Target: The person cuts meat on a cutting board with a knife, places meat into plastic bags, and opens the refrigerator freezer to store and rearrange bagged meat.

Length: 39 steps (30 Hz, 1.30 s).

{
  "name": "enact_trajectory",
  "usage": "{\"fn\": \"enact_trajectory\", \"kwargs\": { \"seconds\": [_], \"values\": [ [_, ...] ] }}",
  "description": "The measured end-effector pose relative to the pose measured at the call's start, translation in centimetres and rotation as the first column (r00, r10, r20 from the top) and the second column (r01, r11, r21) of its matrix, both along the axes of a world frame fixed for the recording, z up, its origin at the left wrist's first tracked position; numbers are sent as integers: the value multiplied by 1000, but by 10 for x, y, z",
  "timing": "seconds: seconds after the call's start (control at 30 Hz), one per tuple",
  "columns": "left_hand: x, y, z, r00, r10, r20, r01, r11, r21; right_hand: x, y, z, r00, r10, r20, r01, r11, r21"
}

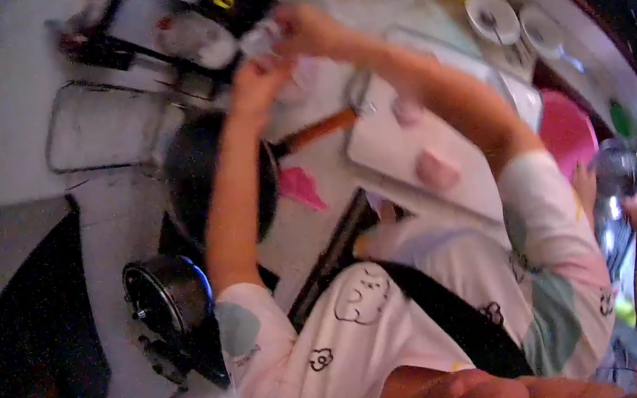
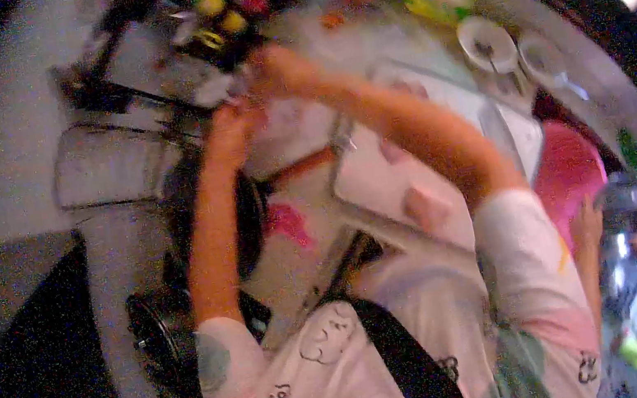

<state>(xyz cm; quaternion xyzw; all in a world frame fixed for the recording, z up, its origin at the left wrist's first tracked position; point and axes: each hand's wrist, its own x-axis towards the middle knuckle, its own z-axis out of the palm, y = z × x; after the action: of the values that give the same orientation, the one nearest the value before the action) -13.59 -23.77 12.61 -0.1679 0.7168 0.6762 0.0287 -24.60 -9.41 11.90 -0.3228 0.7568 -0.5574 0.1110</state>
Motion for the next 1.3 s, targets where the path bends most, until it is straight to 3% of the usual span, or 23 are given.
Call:
{"fn": "enact_trajectory", "kwargs": {
  "seconds": [0.07, 0.17, 0.23, 0.27, 0.33, 0.37, 0.4, 0.43, 0.47, 0.5, 0.57, 0.63, 0.67, 0.7, 0.73, 0.77, 0.8, 0.87, 0.93, 1.0, 1.13, 1.23, 1.3],
  "values": [
    [-2, -20, -10, 998, 66, -22, -59, 970, 236, -19, -9, -13, 997, -37, 61, 46, 987, -157],
    [-14, -60, -4, 992, 85, 93, -114, 918, 379, -70, -18, -18, 863, 150, 482, 76, 905, -418],
    [-20, -43, 17, 952, 284, 116, -303, 805, 510, -73, 24, 8, 807, 345, 480, -157, 908, -389],
    [-29, -42, 13, 955, 270, 121, -293, 807, 513, -71, 38, 3, 810, 332, 484, -143, 912, -386],
    [-27, -66, -1, 948, 300, 104, -306, 780, 545, -40, 32, -9, 984, 84, 160, -75, 995, -66],
    [-33, -78, -40, 872, 464, 158, -478, 737, 477, -26, 29, -10, 998, 5, -55, -1, 998, 68],
    [-24, -88, -67, 865, 480, 144, -486, 731, 478, -18, 24, -17, 959, -47, -278, 100, 979, 177],
    [-16, -93, -86, 938, 319, 134, -319, 645, 694, -23, 16, -27, 941, 34, -338, 93, 931, 353],
    [-14, -74, -73, 936, 310, 165, -331, 619, 712, -28, 7, -38, 911, 136, -389, 90, 855, 510],
    [-15, -53, -59, 933, 301, 196, -344, 593, 728, -37, 29, -54, 933, 268, -241, -11, 690, 724],
    [0, -34, -32, 809, 517, 281, -574, 591, 566, -39, 38, -77, 990, 59, 125, -104, 915, 390],
    [16, -42, -37, 948, 254, 190, -318, 754, 575, -53, 37, -108, 963, 124, 241, -147, 986, 80],
    [27, -40, -39, 937, 296, 187, -349, 739, 577, -59, 34, -123, 956, 190, 225, -188, 982, -27],
    [32, -43, -37, 969, 194, 153, -238, 900, 366, -61, 32, -130, 975, 219, 36, -209, 962, -176],
    [32, -30, -32, 987, 66, 146, -84, 989, 124, -56, 17, -119, 959, 189, 212, -126, 952, -279],
    [38, -48, -51, 955, 231, 188, -202, 966, -159, -55, 2, -123, 912, 165, 376, -12, 926, -377],
    [39, -25, -41, 959, 233, 163, -204, 963, -177, -34, 26, -89, 616, 85, 784, 273, 910, -313],
    [30, -17, -26, 915, 374, 154, -363, 927, -98, -16, 64, -46, 706, -64, 705, 46, 998, 45],
    [39, -18, -23, 910, 386, 153, -380, 922, -67, 10, 71, -22, 791, -132, 597, 80, 990, 113],
    [40, -3, -31, 940, 342, -11, -342, 940, -21, 18, 90, -14, 876, -107, 471, -58, 944, 324],
    [38, 0, -31, 959, 279, -55, -280, 960, -2, 21, 108, -33, 947, 35, 320, -129, 952, 278],
    [37, 1, -25, 952, 301, -52, -302, 953, -2, 23, 106, -5, 880, -37, 473, -132, 938, 320],
    [37, -4, -20, 957, 281, -68, -281, 960, 8, 24, 103, 9, 927, 54, 372, -107, 987, 123]
  ]
}}
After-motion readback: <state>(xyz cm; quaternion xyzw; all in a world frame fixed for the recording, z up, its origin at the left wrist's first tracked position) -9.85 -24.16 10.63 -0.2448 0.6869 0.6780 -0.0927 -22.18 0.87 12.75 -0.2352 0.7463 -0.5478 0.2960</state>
